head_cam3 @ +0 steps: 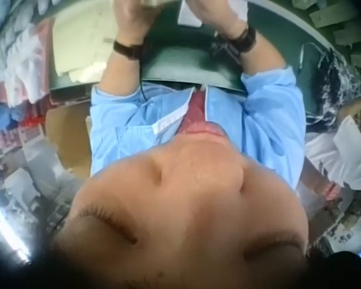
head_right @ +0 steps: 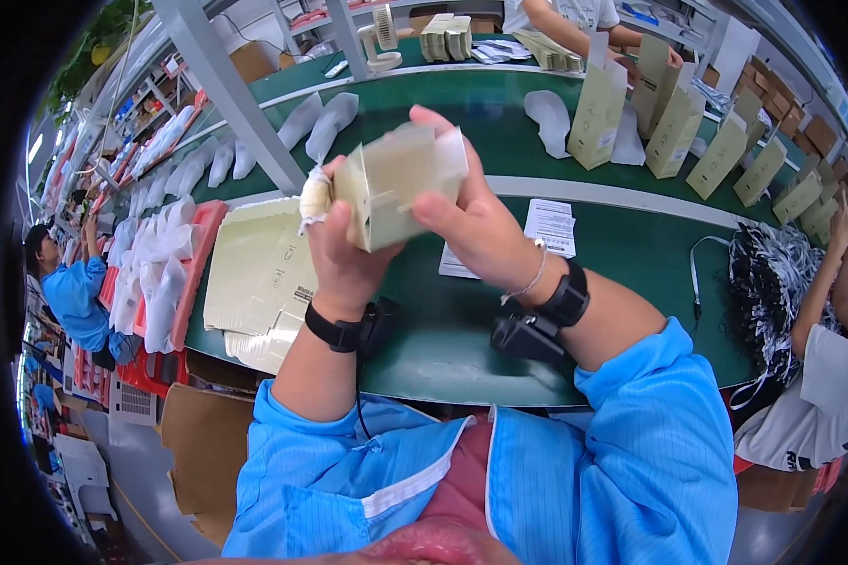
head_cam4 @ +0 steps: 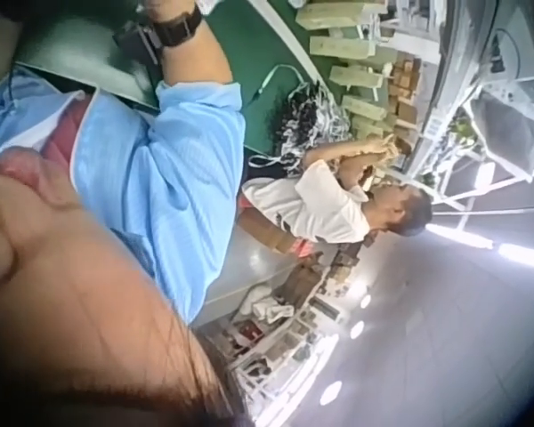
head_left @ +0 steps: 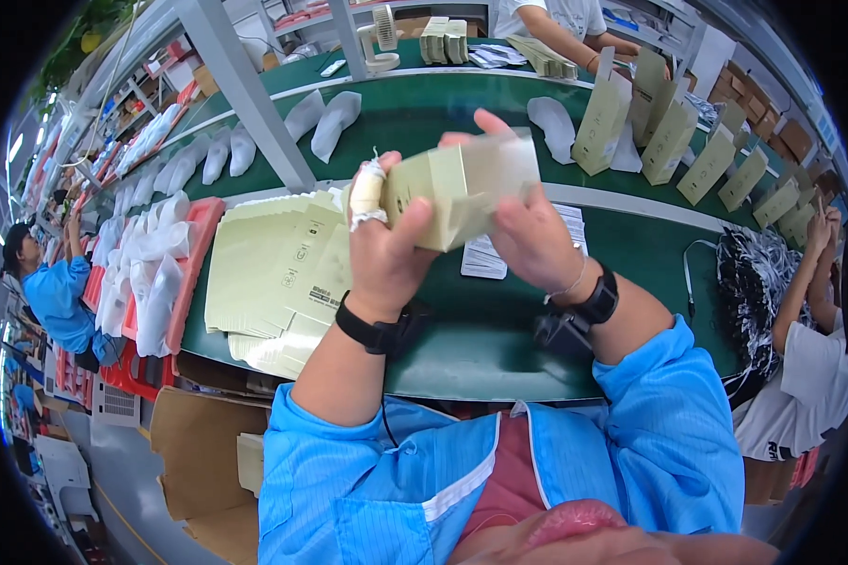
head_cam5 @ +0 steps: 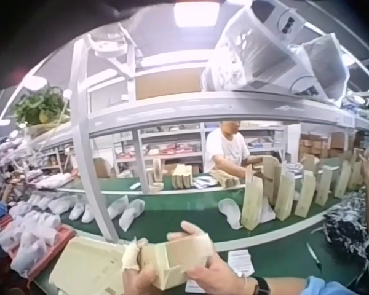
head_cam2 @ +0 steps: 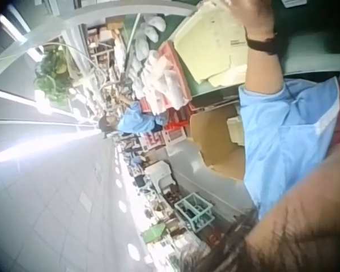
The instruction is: Folding flat cardboard sleeves into boxes at a manual assembly station.
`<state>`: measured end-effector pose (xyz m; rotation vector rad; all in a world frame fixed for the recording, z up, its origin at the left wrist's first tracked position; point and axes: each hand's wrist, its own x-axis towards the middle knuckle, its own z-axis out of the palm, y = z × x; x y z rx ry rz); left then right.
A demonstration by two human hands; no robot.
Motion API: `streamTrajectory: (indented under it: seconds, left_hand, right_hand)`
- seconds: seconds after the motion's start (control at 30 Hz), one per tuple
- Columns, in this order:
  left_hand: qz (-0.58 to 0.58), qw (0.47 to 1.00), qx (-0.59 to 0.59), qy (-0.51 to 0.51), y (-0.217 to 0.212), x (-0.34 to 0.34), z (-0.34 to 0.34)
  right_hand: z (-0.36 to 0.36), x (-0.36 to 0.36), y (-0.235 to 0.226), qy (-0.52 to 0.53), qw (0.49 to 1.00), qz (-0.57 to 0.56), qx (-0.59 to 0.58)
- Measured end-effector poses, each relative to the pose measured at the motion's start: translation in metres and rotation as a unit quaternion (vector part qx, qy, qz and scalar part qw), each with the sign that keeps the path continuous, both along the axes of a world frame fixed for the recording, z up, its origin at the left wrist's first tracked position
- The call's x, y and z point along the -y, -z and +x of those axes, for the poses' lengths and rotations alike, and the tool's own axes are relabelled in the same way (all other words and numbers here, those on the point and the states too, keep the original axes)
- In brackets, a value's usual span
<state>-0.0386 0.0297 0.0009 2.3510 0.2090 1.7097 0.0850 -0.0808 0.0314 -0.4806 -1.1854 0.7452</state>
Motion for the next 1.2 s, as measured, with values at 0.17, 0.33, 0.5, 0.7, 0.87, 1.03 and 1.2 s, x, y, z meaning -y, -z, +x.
streamTrajectory:
  seconds: [0.17, 0.33, 0.5, 0.7, 0.87, 1.03, 1.2]
  left_hand:
    - [-0.291, 0.929, 0.008, 0.228, 0.003, 0.007, -0.004]
    - [-0.181, 0.976, -0.056, 0.107, 0.009, 0.002, -0.011]
    - [-0.165, 0.978, -0.072, 0.108, 0.011, 0.001, -0.009]
    - [-0.134, 0.976, -0.108, 0.134, 0.019, -0.005, -0.003]
    - [-0.091, 0.979, -0.097, 0.154, 0.028, -0.014, 0.006]
    - [-0.089, 0.993, 0.041, 0.069, 0.013, -0.009, 0.009]
    - [-0.656, 0.564, 0.072, 0.496, -0.022, -0.013, -0.011]
  right_hand:
    - [0.0, 0.006, -0.003, 0.015, 0.995, -0.036, 0.094]
    - [0.012, 0.008, -0.017, -0.064, 0.988, -0.062, 0.128]
    - [0.024, 0.008, -0.022, 0.143, 0.9, 0.055, 0.407]
    - [0.02, 0.019, -0.036, 0.2, 0.857, 0.0, 0.475]
    - [0.022, 0.017, -0.029, 0.23, 0.846, -0.001, 0.481]
    - [0.022, 0.015, -0.028, 0.255, 0.824, 0.022, 0.506]
    - [0.047, 0.005, -0.005, 0.331, 0.726, 0.133, 0.588]
